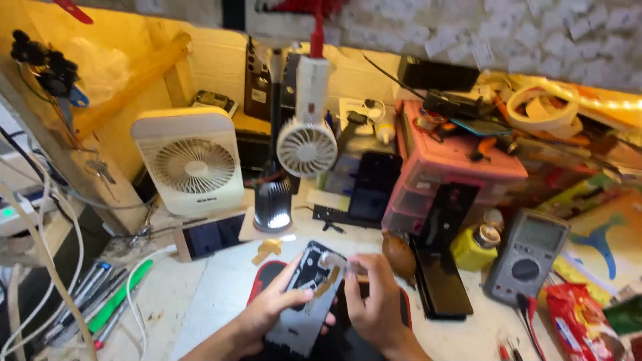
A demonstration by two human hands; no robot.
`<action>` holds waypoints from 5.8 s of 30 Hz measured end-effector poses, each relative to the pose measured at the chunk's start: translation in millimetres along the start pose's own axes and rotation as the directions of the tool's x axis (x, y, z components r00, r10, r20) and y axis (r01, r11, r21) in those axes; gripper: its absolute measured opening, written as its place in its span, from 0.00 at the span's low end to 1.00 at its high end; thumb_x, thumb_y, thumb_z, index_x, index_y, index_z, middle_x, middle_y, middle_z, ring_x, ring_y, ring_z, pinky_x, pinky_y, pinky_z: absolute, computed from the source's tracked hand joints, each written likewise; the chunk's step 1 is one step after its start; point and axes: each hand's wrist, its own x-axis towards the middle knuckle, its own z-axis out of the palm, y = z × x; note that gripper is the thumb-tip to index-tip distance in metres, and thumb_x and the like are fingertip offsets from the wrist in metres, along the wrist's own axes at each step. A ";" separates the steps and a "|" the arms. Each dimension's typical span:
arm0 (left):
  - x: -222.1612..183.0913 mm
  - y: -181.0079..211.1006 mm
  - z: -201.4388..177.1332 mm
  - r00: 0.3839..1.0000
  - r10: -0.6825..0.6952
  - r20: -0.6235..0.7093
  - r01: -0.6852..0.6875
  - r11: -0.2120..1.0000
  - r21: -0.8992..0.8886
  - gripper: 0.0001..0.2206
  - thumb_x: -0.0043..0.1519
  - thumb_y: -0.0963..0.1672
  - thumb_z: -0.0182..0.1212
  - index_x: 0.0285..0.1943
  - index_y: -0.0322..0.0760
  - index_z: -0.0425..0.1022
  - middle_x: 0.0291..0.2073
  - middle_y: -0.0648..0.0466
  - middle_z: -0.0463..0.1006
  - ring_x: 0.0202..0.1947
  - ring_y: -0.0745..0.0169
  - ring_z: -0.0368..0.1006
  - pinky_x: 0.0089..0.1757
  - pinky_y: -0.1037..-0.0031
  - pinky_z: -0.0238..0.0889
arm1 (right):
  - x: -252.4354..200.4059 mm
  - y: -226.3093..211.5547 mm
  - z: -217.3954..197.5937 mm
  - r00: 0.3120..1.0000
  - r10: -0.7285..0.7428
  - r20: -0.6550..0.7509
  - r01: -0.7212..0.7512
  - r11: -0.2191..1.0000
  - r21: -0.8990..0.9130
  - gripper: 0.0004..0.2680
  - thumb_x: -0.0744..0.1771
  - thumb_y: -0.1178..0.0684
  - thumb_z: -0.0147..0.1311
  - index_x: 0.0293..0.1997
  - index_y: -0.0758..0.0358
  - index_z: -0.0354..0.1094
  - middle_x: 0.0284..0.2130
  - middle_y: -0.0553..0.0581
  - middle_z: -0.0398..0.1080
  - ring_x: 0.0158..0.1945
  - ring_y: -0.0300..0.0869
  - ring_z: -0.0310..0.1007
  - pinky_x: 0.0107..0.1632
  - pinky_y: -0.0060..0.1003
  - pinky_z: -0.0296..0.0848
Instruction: Assembling a mobile phone by applying adhesive and carefully fitting the back panel or screen.
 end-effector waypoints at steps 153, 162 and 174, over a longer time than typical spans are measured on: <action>7.9 -36.7 -20.6 0.980 0.009 0.199 0.002 0.998 -0.055 0.30 0.68 0.57 0.39 0.64 0.31 0.68 0.49 0.28 0.78 0.48 0.32 0.78 0.51 0.49 0.72 | 17.4 18.2 -14.6 0.883 0.435 0.174 -0.438 0.899 -0.026 0.07 0.65 0.53 0.58 0.44 0.56 0.80 0.35 0.56 0.76 0.38 0.46 0.78 0.42 0.37 0.74; 11.4 -37.9 -34.4 0.964 0.112 0.241 -0.142 0.984 0.109 0.22 0.60 0.49 0.58 0.63 0.40 0.65 0.49 0.35 0.78 0.47 0.37 0.80 0.49 0.52 0.74 | 18.9 -4.1 -13.3 0.802 0.464 0.376 -0.570 0.784 0.247 0.06 0.69 0.56 0.53 0.41 0.63 0.79 0.23 0.59 0.72 0.26 0.40 0.72 0.36 0.35 0.73; 13.5 -45.4 -35.7 0.973 0.131 0.191 -0.182 0.942 0.282 0.23 0.58 0.39 0.61 0.63 0.41 0.61 0.45 0.42 0.80 0.47 0.40 0.81 0.50 0.51 0.73 | 14.3 -53.3 -8.5 0.681 0.617 0.394 -0.731 0.540 0.418 0.07 0.66 0.59 0.59 0.43 0.69 0.80 0.30 0.62 0.74 0.31 0.40 0.67 0.34 0.40 0.74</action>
